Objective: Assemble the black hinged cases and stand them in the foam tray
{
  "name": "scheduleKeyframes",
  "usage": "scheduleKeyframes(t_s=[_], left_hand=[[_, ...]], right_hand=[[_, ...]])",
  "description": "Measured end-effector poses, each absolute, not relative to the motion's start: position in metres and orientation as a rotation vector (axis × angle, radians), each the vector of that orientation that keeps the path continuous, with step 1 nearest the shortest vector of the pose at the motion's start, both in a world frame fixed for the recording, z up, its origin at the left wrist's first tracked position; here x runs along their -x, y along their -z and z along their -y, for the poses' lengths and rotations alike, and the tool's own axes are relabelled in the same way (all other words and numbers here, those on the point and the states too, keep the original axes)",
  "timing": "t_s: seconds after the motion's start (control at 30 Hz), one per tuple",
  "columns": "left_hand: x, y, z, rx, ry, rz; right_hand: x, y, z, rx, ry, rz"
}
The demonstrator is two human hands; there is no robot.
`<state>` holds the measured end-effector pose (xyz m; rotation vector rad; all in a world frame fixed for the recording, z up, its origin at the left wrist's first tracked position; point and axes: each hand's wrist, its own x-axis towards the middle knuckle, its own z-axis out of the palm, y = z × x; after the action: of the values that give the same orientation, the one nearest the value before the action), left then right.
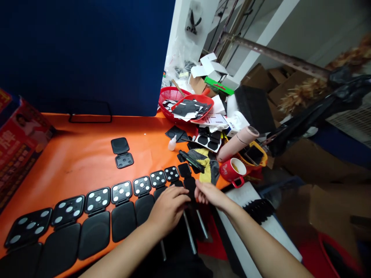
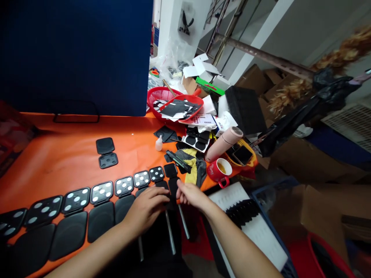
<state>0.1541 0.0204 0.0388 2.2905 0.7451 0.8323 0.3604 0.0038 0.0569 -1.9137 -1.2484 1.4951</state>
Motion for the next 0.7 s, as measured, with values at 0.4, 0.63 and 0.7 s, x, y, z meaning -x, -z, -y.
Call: scheduleKeyframes(t_s=[0.4, 0.63, 0.7], left_hand=[[-0.128, -0.031, -0.019, -2.053, -1.059, -0.958], [-0.141, -0.021, -0.016, -2.392, -0.676, -0.911], [-0.145, -0.017, -0.014, -2.519, -0.579, -0.902]], right_hand=[[-0.328, -0.052, 0.01, 1.482, -1.79, 1.146], [-0.347, -0.059, -0.054, 1.662, -1.155, 1.594], [-0.343, -0.054, -0.072, 1.672, -1.05, 1.801]])
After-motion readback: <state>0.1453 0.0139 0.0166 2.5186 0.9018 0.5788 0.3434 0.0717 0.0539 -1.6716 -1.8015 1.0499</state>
